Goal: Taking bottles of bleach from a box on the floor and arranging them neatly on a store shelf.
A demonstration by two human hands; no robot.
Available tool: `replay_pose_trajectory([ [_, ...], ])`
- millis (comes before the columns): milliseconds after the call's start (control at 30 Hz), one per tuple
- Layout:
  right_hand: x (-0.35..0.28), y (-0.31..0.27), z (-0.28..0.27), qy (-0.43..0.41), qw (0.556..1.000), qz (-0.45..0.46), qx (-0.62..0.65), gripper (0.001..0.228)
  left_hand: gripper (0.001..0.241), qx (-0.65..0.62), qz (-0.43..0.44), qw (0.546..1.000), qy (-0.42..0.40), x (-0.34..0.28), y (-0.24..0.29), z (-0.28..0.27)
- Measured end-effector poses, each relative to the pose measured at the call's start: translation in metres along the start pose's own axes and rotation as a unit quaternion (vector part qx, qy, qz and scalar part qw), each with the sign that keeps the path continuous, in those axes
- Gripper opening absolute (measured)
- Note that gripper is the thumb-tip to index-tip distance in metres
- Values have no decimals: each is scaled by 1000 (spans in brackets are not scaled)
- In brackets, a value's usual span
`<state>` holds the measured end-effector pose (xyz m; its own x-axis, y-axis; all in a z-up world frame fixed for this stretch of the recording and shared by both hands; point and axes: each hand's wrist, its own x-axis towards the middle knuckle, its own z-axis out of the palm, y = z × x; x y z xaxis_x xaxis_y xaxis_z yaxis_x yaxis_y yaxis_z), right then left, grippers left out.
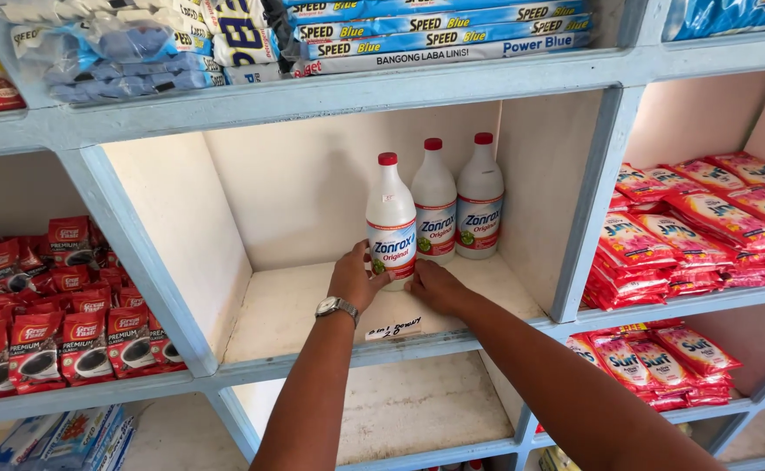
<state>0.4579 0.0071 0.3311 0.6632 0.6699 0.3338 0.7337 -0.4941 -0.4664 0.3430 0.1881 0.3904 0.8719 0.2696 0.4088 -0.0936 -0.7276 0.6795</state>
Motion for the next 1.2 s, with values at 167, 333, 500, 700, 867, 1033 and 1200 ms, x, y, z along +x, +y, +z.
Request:
replay_pose_trajectory([
  [167, -2, -29, -21, -59, 994, 89, -6, 35, 81, 7, 11, 1000, 16, 12, -8, 6],
  [333, -2, -34, -23, -56, 990, 128, -24, 39, 81, 42, 16, 999, 14, 25, -14, 10],
  [500, -1, -24, -19, -42, 992, 115, -20, 37, 81, 16, 29, 999, 22, 34, -23, 20],
  [700, -8, -38, -30, -57, 991, 117, -31, 36, 80, 38, 15, 999, 34, 36, -18, 24],
  [867, -6, -42, -32, -66, 990, 122, -38, 40, 85, 20, 11, 999, 41, 39, -25, 30],
  [1033, -4, -35, -29, -66, 989, 131, -22, 43, 88, 14, 17, 998, 64, 35, -23, 31],
  [1200, -5, -34, -29, -60, 991, 118, -17, 42, 90, 8, 30, 998, 59, 35, -25, 30],
])
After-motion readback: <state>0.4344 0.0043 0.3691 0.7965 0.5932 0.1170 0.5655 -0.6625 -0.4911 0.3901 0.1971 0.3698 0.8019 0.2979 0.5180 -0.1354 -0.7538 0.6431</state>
